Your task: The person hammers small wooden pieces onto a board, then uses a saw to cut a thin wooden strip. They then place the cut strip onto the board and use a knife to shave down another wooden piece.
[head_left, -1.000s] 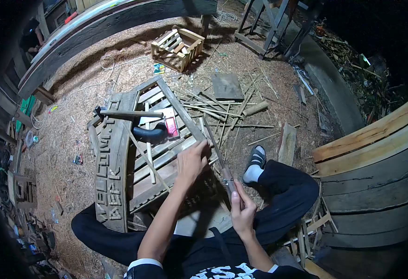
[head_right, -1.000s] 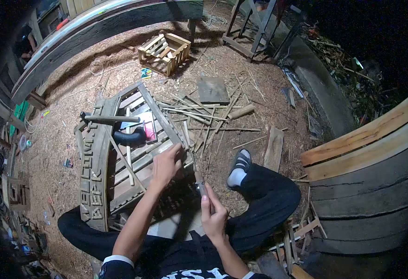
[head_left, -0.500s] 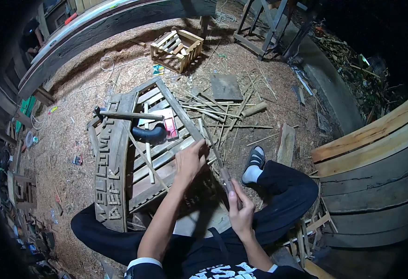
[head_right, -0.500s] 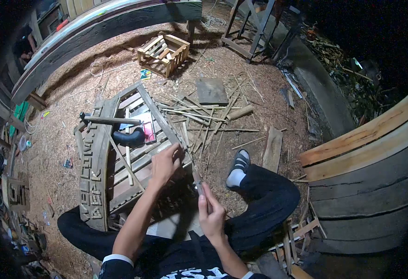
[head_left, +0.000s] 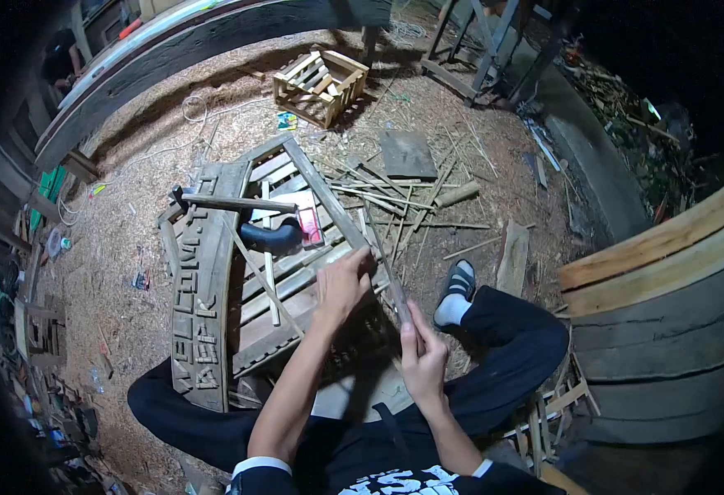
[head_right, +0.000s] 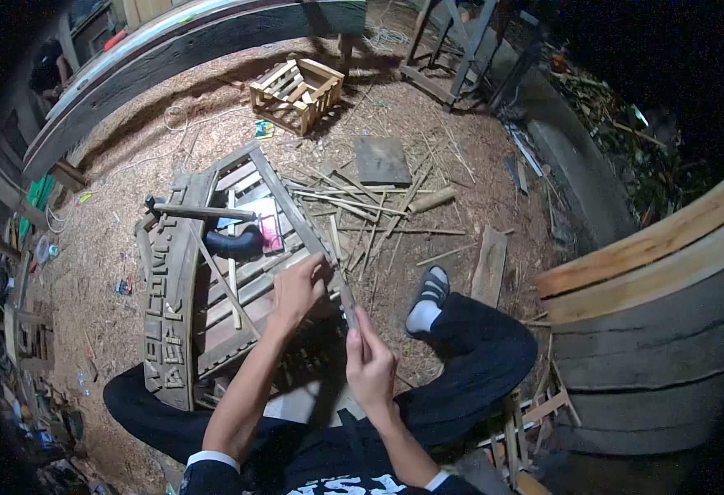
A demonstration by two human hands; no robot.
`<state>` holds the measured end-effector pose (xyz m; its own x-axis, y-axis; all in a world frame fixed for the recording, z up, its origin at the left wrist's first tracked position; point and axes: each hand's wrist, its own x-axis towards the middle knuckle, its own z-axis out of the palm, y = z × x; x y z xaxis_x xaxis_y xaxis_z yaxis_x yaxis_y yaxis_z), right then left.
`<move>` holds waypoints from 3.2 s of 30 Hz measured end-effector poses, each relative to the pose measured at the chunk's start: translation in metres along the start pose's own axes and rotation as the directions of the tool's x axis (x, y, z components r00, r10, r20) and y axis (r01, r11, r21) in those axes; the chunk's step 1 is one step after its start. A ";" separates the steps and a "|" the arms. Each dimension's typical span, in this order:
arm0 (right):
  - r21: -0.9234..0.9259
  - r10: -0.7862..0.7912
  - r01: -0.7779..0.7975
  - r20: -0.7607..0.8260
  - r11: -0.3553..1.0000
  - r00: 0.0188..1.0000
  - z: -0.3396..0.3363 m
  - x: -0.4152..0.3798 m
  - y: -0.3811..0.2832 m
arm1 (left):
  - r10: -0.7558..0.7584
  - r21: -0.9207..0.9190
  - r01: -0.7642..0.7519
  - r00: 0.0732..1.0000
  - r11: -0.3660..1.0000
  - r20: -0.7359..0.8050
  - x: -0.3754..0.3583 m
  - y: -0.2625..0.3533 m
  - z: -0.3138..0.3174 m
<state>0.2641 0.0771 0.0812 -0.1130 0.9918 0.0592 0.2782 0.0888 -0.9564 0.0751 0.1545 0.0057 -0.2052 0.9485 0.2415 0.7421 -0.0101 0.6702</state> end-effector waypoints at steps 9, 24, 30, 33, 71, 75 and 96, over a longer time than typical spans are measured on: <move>0.052 0.111 -0.111 0.004 0.992 0.994 -0.025 -0.024 -0.013 | -0.052 0.083 0.044 0.994 0.996 0.096 -0.002 0.002 0.000; -0.038 0.093 -0.092 0.023 0.995 0.995 -0.030 -0.011 -0.012 | -0.081 0.100 0.073 0.994 0.992 0.073 -0.005 0.002 0.004; 0.024 0.162 -0.163 0.041 0.986 0.986 -0.044 -0.019 -0.016 | 0.030 0.013 -0.029 0.997 0.999 -0.076 -0.003 0.003 0.004; 0.070 0.040 -0.037 -0.039 0.997 0.998 -0.035 -0.019 -0.018 | 0.005 -0.017 -0.006 0.997 1.000 -0.075 -0.003 0.007 -0.001; -0.001 0.025 -0.025 -0.016 1.000 1.000 0.011 0.012 0.011 | -0.059 -0.009 0.059 0.998 0.998 0.004 0.001 -0.001 0.001; 0.049 0.070 -0.070 -0.010 0.996 0.997 -0.009 -0.017 0.014 | -0.079 0.036 0.076 0.994 0.996 0.078 0.003 -0.002 -0.001; 0.046 -0.073 0.074 -0.020 0.996 0.997 0.011 0.029 0.025 | -0.023 -0.024 0.022 0.998 0.999 -0.056 -0.004 0.004 -0.001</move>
<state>0.2576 0.1071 0.0558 -0.1136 0.9844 0.1345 0.2250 0.1573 -0.9616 0.0779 0.1499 0.0083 -0.2573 0.9293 0.2648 0.7219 0.0028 0.6920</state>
